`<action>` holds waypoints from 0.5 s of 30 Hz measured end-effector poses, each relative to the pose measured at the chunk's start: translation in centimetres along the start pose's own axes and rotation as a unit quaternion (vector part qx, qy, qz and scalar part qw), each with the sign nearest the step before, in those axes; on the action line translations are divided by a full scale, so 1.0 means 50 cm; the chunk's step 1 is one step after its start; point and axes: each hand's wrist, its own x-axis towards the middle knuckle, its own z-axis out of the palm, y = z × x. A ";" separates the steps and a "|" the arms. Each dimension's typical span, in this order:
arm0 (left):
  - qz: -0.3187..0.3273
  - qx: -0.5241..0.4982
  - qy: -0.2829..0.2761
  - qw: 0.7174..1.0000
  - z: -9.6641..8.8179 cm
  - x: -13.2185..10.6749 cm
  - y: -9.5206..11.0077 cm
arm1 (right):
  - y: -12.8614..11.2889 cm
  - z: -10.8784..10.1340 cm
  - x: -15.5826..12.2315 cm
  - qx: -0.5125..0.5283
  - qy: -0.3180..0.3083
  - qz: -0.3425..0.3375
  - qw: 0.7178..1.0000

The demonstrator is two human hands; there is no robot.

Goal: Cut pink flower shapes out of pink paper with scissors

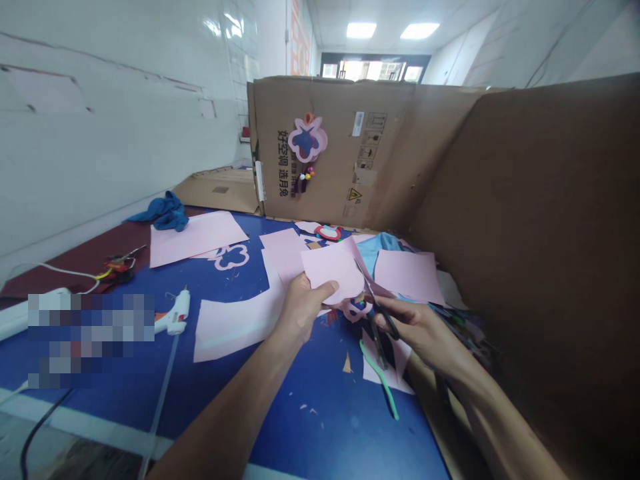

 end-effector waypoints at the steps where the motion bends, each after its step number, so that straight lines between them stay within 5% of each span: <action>1: 0.001 0.001 0.001 1.000 -0.001 0.000 0.001 | 0.002 0.000 0.000 0.006 -0.003 0.004 1.000; 15: 0.001 0.000 -0.002 1.000 0.002 -0.004 0.002 | 0.000 0.002 -0.001 0.040 -0.025 0.014 0.999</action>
